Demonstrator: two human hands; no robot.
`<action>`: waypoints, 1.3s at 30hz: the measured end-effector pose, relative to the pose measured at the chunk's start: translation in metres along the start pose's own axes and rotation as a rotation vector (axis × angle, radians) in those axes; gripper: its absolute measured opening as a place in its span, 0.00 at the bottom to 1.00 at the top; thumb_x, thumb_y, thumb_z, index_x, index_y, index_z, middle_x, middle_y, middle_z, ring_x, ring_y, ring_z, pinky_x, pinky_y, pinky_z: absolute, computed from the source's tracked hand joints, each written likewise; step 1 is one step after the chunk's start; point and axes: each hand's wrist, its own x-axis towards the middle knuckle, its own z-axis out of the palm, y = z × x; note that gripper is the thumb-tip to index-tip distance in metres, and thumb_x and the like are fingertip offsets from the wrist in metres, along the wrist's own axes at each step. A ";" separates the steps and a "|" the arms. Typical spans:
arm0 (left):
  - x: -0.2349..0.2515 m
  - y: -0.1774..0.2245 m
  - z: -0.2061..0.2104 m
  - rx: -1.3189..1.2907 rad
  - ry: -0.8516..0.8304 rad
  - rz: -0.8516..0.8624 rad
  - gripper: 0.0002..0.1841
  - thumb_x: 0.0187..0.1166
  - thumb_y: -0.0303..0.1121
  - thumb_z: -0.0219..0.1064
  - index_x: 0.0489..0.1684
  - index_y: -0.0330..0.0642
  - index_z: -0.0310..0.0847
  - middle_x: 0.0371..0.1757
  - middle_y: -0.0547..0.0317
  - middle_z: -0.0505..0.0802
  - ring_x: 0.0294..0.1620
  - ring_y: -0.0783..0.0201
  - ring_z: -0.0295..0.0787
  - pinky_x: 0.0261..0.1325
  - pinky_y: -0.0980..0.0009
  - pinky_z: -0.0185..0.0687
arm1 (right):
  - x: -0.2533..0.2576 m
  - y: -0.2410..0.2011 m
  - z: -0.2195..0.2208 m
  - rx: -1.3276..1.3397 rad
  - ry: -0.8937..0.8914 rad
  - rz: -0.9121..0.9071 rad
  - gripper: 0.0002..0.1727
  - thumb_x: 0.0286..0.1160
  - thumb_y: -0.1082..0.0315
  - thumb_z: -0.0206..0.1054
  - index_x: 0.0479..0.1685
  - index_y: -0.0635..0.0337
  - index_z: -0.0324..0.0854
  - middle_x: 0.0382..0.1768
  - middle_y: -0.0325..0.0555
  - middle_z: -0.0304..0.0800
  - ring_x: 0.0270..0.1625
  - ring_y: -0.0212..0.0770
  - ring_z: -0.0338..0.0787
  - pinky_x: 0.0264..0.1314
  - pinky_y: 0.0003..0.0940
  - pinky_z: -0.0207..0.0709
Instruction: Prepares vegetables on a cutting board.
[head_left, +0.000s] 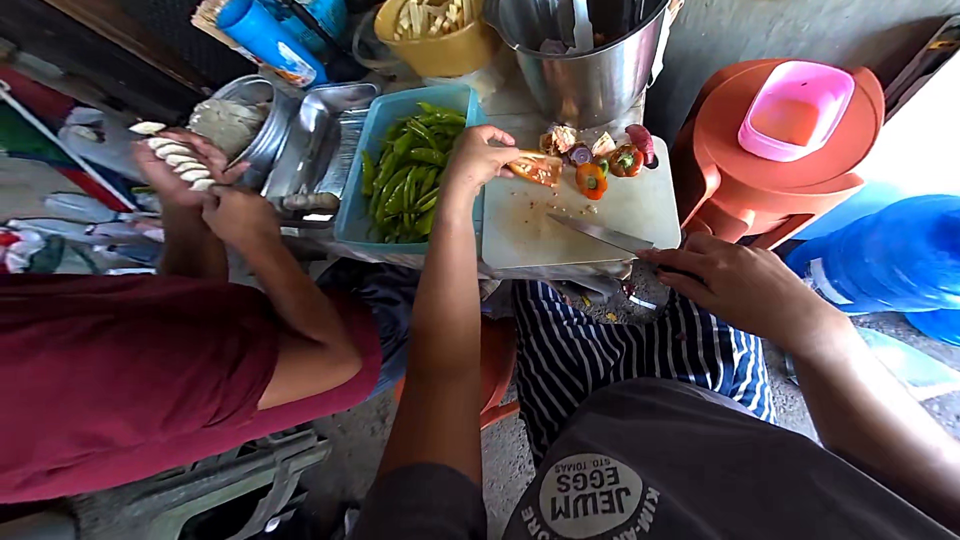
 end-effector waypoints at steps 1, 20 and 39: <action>-0.004 0.003 -0.006 0.011 0.013 0.029 0.18 0.79 0.24 0.68 0.66 0.28 0.78 0.60 0.38 0.88 0.51 0.58 0.90 0.57 0.63 0.87 | 0.007 -0.003 0.000 -0.037 -0.022 -0.008 0.19 0.84 0.60 0.67 0.72 0.36 0.87 0.40 0.53 0.86 0.30 0.55 0.88 0.28 0.55 0.78; -0.030 0.061 -0.034 0.563 0.030 0.278 0.20 0.89 0.28 0.55 0.78 0.36 0.76 0.62 0.39 0.91 0.62 0.49 0.90 0.71 0.52 0.80 | 0.197 -0.072 -0.008 -0.144 -0.102 0.034 0.45 0.81 0.83 0.52 0.94 0.27 0.53 0.73 0.70 0.75 0.57 0.74 0.87 0.51 0.69 0.78; -0.020 0.050 -0.036 0.670 0.044 0.826 0.15 0.88 0.24 0.55 0.58 0.29 0.88 0.60 0.36 0.93 0.66 0.41 0.89 0.75 0.50 0.76 | 0.219 -0.046 -0.008 0.121 0.142 0.003 0.25 0.87 0.57 0.63 0.67 0.72 0.79 0.66 0.68 0.82 0.65 0.67 0.87 0.66 0.63 0.78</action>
